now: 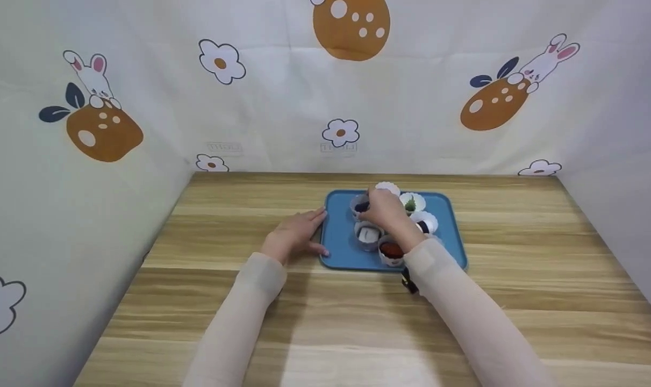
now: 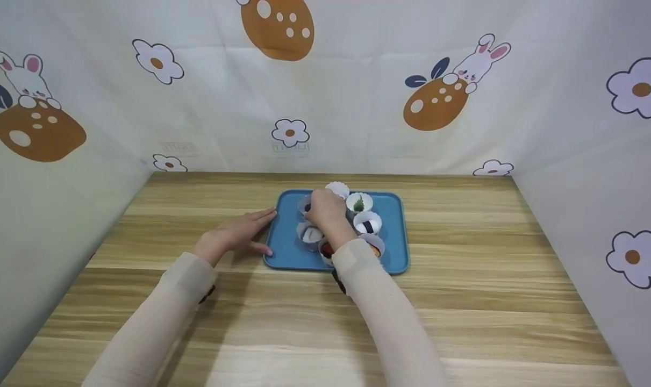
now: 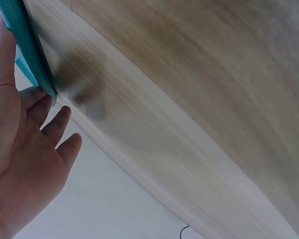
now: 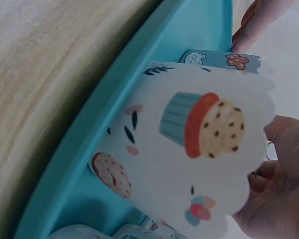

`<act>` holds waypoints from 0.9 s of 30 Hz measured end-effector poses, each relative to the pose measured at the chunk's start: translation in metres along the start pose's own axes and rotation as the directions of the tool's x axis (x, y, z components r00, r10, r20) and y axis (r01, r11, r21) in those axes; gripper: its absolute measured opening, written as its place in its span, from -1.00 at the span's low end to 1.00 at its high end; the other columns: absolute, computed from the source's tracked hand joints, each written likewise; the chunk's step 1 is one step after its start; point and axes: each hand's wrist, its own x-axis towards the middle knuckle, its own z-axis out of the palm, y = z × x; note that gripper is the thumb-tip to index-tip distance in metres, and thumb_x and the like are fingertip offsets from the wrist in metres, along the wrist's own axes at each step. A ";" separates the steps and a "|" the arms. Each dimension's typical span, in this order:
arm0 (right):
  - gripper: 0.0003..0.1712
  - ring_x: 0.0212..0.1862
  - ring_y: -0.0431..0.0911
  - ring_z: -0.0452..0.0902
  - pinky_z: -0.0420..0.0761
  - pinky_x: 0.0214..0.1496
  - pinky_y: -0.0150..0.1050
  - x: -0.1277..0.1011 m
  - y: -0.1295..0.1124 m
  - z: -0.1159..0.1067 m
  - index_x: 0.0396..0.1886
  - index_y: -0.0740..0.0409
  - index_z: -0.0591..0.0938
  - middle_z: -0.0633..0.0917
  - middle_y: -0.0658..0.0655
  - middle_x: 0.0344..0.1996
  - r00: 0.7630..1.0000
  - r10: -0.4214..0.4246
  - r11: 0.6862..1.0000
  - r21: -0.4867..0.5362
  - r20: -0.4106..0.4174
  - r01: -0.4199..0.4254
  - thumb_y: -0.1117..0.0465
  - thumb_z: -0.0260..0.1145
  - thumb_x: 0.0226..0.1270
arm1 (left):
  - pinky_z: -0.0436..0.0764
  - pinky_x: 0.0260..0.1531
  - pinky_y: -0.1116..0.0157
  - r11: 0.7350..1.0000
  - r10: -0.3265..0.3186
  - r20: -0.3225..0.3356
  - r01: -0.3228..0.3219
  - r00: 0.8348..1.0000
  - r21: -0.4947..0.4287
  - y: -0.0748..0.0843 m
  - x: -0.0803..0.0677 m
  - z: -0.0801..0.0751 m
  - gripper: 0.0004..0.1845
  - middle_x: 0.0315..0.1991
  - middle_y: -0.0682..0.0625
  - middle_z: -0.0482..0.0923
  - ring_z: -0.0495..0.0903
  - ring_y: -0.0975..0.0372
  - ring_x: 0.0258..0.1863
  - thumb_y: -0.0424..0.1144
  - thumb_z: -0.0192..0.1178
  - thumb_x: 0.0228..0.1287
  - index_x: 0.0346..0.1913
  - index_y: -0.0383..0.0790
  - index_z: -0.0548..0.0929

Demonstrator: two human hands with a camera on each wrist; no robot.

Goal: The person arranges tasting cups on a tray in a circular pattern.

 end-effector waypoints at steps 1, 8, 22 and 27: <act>-0.39 0.08 0.14 0.61 0.65 0.11 0.03 0.000 0.000 -0.001 0.20 0.33 0.51 0.65 0.33 0.09 1.000 0.000 1.000 -0.004 -0.001 0.000 0.09 0.44 0.27 | 0.07 0.59 0.05 1.000 0.001 -0.002 -0.001 1.000 -0.003 0.001 0.000 0.000 0.09 0.63 -0.05 -0.07 0.02 0.01 0.60 0.24 0.32 0.16 0.60 -0.15 0.02; -0.32 0.19 0.17 0.57 0.61 0.22 0.07 -0.004 0.003 -0.010 0.30 0.34 0.49 0.62 0.33 0.18 0.999 -0.011 1.000 0.009 -0.035 0.012 0.09 0.43 0.28 | 0.06 0.59 0.04 1.000 -0.001 -0.008 0.001 1.000 -0.005 0.002 0.001 -0.001 0.09 0.63 -0.06 -0.07 0.02 -0.01 0.60 0.23 0.32 0.17 0.60 -0.16 0.02; -0.38 0.15 0.21 0.58 0.62 0.18 0.12 -0.019 0.023 -0.049 0.30 0.31 0.48 0.59 0.37 0.21 0.998 0.024 0.997 0.078 -0.063 -0.019 0.06 0.34 0.36 | 0.03 0.60 0.01 0.999 -0.039 0.009 0.039 0.999 -0.011 0.001 0.001 -0.001 0.11 0.64 -0.02 -0.08 -0.01 0.02 0.61 0.26 0.33 0.14 0.61 -0.10 0.01; -0.39 0.19 0.23 0.55 0.59 0.23 0.14 -0.025 0.042 -0.060 0.29 0.33 0.47 0.57 0.39 0.22 0.998 -0.002 0.997 0.073 -0.060 0.006 0.06 0.32 0.38 | 0.00 0.61 0.02 1.000 -0.025 -0.006 0.024 1.000 -0.015 0.000 0.000 0.001 0.10 0.63 -0.04 -0.03 -0.01 0.07 0.61 0.27 0.32 0.15 0.60 -0.12 0.02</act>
